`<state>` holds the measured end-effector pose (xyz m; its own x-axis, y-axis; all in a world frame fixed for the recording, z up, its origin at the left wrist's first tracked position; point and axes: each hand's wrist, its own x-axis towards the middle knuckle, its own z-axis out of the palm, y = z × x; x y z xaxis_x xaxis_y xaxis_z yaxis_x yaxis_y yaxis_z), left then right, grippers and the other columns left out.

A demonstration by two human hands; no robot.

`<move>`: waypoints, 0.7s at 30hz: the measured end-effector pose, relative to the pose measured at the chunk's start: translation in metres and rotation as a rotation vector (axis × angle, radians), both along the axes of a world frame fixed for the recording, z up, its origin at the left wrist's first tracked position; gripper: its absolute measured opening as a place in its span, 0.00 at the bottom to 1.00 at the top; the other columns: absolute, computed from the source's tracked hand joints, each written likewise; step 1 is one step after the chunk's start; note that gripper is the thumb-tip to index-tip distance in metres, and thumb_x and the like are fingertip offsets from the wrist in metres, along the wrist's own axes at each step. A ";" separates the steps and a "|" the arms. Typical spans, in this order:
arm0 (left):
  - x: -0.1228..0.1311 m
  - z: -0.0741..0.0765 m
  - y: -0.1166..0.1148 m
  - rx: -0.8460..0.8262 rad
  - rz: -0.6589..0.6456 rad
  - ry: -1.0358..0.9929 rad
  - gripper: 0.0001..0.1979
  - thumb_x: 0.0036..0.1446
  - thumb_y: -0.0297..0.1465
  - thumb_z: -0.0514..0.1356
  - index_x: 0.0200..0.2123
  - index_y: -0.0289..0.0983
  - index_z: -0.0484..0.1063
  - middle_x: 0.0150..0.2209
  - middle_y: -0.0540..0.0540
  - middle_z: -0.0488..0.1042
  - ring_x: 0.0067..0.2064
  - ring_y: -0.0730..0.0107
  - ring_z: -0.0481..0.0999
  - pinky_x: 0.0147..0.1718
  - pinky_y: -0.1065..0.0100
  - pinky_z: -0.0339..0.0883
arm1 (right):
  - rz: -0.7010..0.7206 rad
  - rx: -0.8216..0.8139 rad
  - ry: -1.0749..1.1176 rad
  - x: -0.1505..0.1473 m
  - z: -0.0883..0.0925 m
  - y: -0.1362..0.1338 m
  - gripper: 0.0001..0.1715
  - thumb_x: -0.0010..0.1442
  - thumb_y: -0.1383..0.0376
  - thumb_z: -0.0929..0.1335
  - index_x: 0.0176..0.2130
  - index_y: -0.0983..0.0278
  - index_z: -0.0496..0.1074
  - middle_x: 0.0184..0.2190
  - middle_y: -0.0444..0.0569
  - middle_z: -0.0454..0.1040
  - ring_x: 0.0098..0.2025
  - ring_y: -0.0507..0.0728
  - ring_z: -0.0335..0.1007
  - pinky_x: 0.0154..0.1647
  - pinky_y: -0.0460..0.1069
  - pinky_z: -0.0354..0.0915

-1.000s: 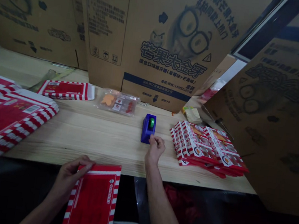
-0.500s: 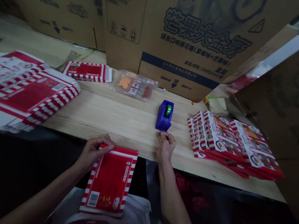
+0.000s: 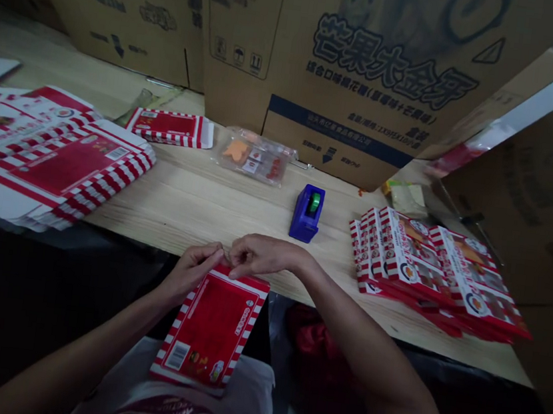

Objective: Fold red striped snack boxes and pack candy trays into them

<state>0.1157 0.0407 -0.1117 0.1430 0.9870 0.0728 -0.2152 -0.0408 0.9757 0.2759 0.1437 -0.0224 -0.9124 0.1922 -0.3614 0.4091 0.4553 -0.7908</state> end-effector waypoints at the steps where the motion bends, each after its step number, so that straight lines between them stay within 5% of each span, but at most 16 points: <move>1: 0.000 0.000 0.000 0.006 -0.001 -0.003 0.19 0.62 0.40 0.55 0.23 0.35 0.70 0.26 0.51 0.64 0.31 0.72 0.64 0.34 0.69 0.58 | -0.020 0.053 -0.015 -0.001 -0.003 -0.003 0.24 0.55 0.48 0.69 0.26 0.66 0.67 0.26 0.43 0.67 0.29 0.50 0.61 0.32 0.46 0.56; 6: -0.002 -0.001 -0.001 -0.007 0.031 0.035 0.19 0.61 0.40 0.56 0.23 0.34 0.71 0.24 0.52 0.61 0.28 0.74 0.61 0.31 0.69 0.55 | -0.195 0.404 -0.109 0.002 -0.011 -0.030 0.21 0.50 0.53 0.74 0.26 0.66 0.67 0.23 0.41 0.66 0.26 0.50 0.59 0.28 0.45 0.51; 9: -0.003 -0.001 -0.002 -0.025 0.023 0.044 0.18 0.61 0.40 0.56 0.24 0.34 0.71 0.25 0.52 0.61 0.28 0.73 0.61 0.30 0.69 0.55 | -0.364 0.428 -0.106 0.006 -0.016 -0.041 0.21 0.50 0.54 0.75 0.34 0.65 0.68 0.25 0.42 0.68 0.26 0.50 0.60 0.28 0.46 0.51; 12: -0.004 0.003 -0.003 -0.014 0.032 0.059 0.18 0.61 0.40 0.56 0.24 0.34 0.72 0.25 0.52 0.61 0.29 0.73 0.61 0.31 0.69 0.55 | -0.507 0.159 -0.040 0.012 -0.024 -0.041 0.29 0.46 0.52 0.76 0.41 0.65 0.67 0.24 0.40 0.69 0.25 0.50 0.61 0.27 0.45 0.53; 17: -0.005 0.015 -0.010 0.028 0.012 0.089 0.18 0.62 0.39 0.55 0.24 0.35 0.73 0.26 0.50 0.63 0.30 0.71 0.64 0.32 0.68 0.57 | -0.663 -0.525 0.018 0.020 -0.043 -0.035 0.24 0.43 0.51 0.76 0.24 0.67 0.67 0.17 0.37 0.64 0.19 0.46 0.54 0.21 0.43 0.50; 21: -0.006 0.017 -0.015 0.067 -0.005 0.111 0.17 0.62 0.39 0.55 0.26 0.35 0.73 0.27 0.49 0.65 0.32 0.70 0.66 0.34 0.67 0.58 | -0.764 -0.817 0.022 0.020 -0.060 -0.041 0.24 0.37 0.54 0.78 0.24 0.66 0.67 0.17 0.36 0.64 0.17 0.44 0.53 0.19 0.42 0.49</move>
<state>0.1098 0.0256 -0.0950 0.1584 0.9798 0.1219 -0.1066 -0.1058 0.9887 0.2960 0.1028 -0.0824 -0.6642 0.4171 -0.6204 0.3418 -0.5687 -0.7482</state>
